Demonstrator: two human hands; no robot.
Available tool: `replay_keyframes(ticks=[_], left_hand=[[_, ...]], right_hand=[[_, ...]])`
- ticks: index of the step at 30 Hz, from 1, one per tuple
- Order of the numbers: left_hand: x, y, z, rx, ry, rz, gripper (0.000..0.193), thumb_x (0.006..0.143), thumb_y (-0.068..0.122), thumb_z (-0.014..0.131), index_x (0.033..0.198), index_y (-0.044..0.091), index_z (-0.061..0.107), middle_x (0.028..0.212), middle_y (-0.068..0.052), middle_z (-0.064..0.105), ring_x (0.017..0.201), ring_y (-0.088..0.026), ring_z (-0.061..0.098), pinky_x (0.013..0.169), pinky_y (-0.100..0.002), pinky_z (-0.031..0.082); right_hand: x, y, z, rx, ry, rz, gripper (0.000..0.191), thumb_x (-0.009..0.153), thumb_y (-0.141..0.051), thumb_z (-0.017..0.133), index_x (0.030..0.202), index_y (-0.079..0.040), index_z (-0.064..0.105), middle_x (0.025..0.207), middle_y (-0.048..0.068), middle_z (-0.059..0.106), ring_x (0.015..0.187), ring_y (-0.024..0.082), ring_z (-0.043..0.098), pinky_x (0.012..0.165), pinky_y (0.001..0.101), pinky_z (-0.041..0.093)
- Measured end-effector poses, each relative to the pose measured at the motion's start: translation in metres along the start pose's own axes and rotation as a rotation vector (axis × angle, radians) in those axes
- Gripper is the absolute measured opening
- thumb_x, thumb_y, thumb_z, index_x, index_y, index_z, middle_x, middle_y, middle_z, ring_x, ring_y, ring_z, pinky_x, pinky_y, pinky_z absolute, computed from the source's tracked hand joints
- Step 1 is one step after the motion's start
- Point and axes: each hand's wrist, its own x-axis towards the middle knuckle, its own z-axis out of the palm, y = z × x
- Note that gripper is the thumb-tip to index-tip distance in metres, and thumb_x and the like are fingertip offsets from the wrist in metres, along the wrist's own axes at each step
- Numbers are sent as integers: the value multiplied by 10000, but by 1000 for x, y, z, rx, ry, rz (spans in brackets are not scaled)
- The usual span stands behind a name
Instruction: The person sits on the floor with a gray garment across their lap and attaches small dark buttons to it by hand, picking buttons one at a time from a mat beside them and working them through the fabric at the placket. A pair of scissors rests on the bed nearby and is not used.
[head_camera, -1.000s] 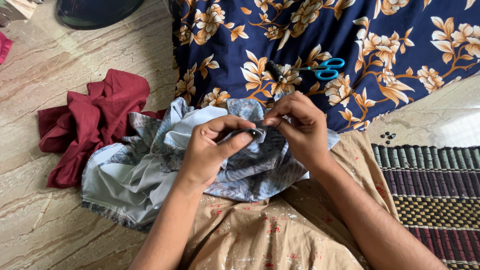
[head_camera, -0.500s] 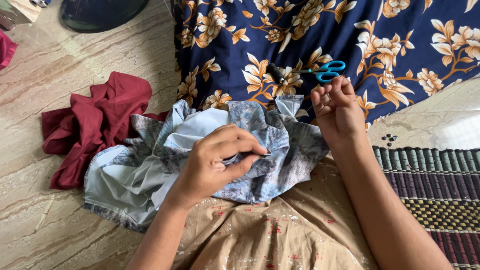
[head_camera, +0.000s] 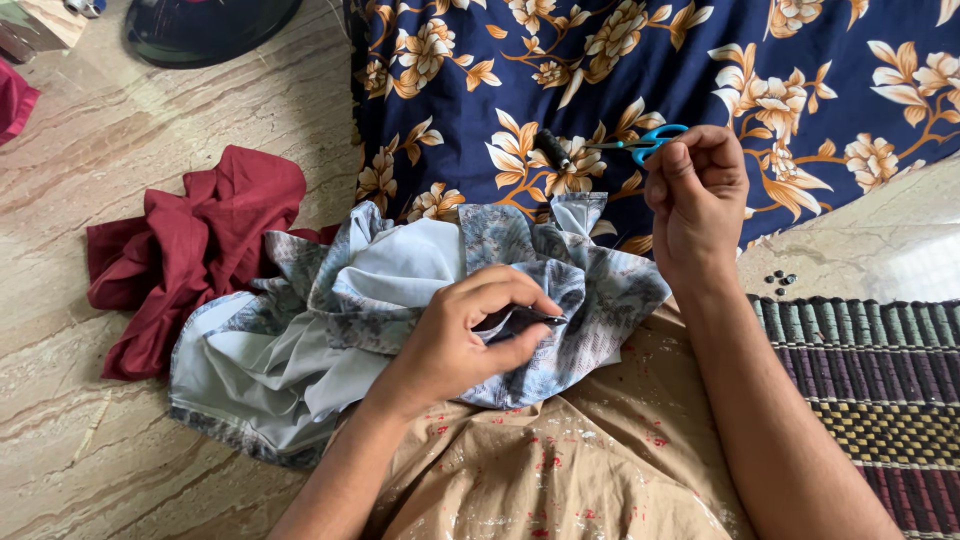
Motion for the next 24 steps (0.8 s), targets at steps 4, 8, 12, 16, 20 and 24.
replay_keyframes(ticks=[4,8,12,16,20,24], left_hand=[[-2,6,-2,21,17,39,162,869,20,777,1016,52,719,1046,-24,706,981,-166,707,905,-295,569],[-6,13,-14,269,71,224,165,883,37,780,1034,66,720,1091,-24,703,1056,-190,686,961,-320,579],[-6,17,-28,436,158,330,200,850,15,812,1019,79,726,1099,-34,711,1056,-199,683,931,-315,584],[-4,24,-32,408,185,378,233,854,-8,829,1034,92,720,1100,-17,731,1058,-185,694,920,-308,584],[-5,33,-29,343,180,355,250,836,-29,824,1039,74,720,1079,-25,736,1028,-194,696,901,-323,578],[-5,39,-28,347,202,390,247,815,-37,835,1002,71,716,1064,-35,742,994,-205,685,894,-335,571]], right_hand=[[0,-4,4,4,-23,3,101,1087,-60,676,1085,-65,575,937,93,678,677,107,544,590,207,402],[-7,-14,8,-104,-85,-61,98,1100,12,665,1067,-39,589,907,94,677,664,96,542,597,199,416],[-20,-33,27,-380,-172,-64,111,1046,90,636,995,-8,622,960,101,724,640,53,524,620,202,417],[-39,-52,61,-611,-404,-117,173,916,170,620,960,12,676,976,97,715,871,117,687,764,244,556],[-50,-68,91,-747,-580,-281,229,815,163,752,962,-9,714,994,90,723,925,159,732,764,269,622],[-54,-77,104,-739,-617,-241,253,814,187,698,976,-7,714,1020,90,716,942,174,749,795,272,657]])
